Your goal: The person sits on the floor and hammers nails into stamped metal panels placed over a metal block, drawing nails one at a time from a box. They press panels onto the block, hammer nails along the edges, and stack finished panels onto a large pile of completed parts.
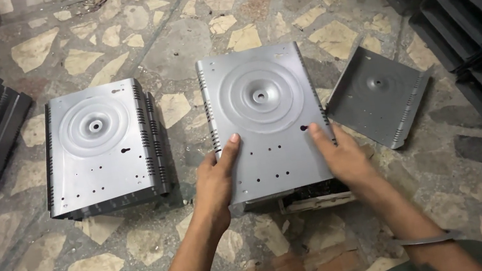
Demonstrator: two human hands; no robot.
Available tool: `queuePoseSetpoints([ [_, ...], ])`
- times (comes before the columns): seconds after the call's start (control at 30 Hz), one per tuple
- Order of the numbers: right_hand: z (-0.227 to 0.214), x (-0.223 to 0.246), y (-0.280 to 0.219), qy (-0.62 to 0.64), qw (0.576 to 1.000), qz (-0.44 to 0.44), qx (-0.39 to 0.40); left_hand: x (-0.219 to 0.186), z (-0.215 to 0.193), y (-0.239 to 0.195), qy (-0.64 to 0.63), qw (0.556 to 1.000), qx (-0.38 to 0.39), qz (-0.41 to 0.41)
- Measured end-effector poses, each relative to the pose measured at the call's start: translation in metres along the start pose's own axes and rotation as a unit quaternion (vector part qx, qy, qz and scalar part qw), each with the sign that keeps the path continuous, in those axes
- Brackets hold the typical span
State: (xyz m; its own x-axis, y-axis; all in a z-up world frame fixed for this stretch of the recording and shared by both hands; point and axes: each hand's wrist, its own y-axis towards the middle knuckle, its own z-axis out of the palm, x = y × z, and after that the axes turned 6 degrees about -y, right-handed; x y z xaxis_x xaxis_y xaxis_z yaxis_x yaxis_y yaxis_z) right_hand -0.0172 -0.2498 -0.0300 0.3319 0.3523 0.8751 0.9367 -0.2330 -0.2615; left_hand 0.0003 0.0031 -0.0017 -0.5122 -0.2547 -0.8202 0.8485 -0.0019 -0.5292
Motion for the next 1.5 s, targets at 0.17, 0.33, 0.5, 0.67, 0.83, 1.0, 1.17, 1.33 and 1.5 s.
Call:
queuePoseSetpoints([
  [0.17,-0.02,-0.073,0.041,0.005,0.98,0.188,-0.07,-0.002,0.002,-0.004,0.009,1.0,-0.004,0.014],
  [0.33,-0.012,-0.092,0.013,-0.298,0.931,-0.196,-0.074,-0.001,0.001,-0.002,-0.002,1.0,0.004,0.024],
  [0.5,-0.018,-0.132,0.036,-0.371,0.917,-0.14,-0.039,-0.001,0.0,-0.003,-0.011,0.999,0.012,0.031],
  [0.67,-0.033,-0.173,0.066,-0.363,0.908,-0.21,-0.009,-0.004,0.0,-0.006,-0.011,0.999,0.017,0.027],
  [0.83,-0.039,-0.038,0.014,0.018,0.989,0.123,-0.082,-0.002,-0.002,-0.003,-0.006,0.999,0.018,0.037],
  [1.0,-0.061,0.059,-0.028,0.072,0.996,0.002,-0.053,0.001,-0.002,-0.001,-0.002,0.999,0.02,0.044],
  [1.17,-0.044,0.121,-0.055,-0.214,0.935,-0.279,-0.057,-0.002,0.0,0.0,-0.006,0.999,0.027,0.047],
  [1.33,-0.009,0.117,-0.067,-0.509,0.849,-0.14,-0.019,-0.003,-0.003,-0.002,-0.001,0.999,0.024,0.046],
  [1.5,-0.026,0.175,-0.088,-0.272,0.941,-0.19,-0.068,0.002,-0.004,0.009,0.008,0.999,0.016,0.051],
])
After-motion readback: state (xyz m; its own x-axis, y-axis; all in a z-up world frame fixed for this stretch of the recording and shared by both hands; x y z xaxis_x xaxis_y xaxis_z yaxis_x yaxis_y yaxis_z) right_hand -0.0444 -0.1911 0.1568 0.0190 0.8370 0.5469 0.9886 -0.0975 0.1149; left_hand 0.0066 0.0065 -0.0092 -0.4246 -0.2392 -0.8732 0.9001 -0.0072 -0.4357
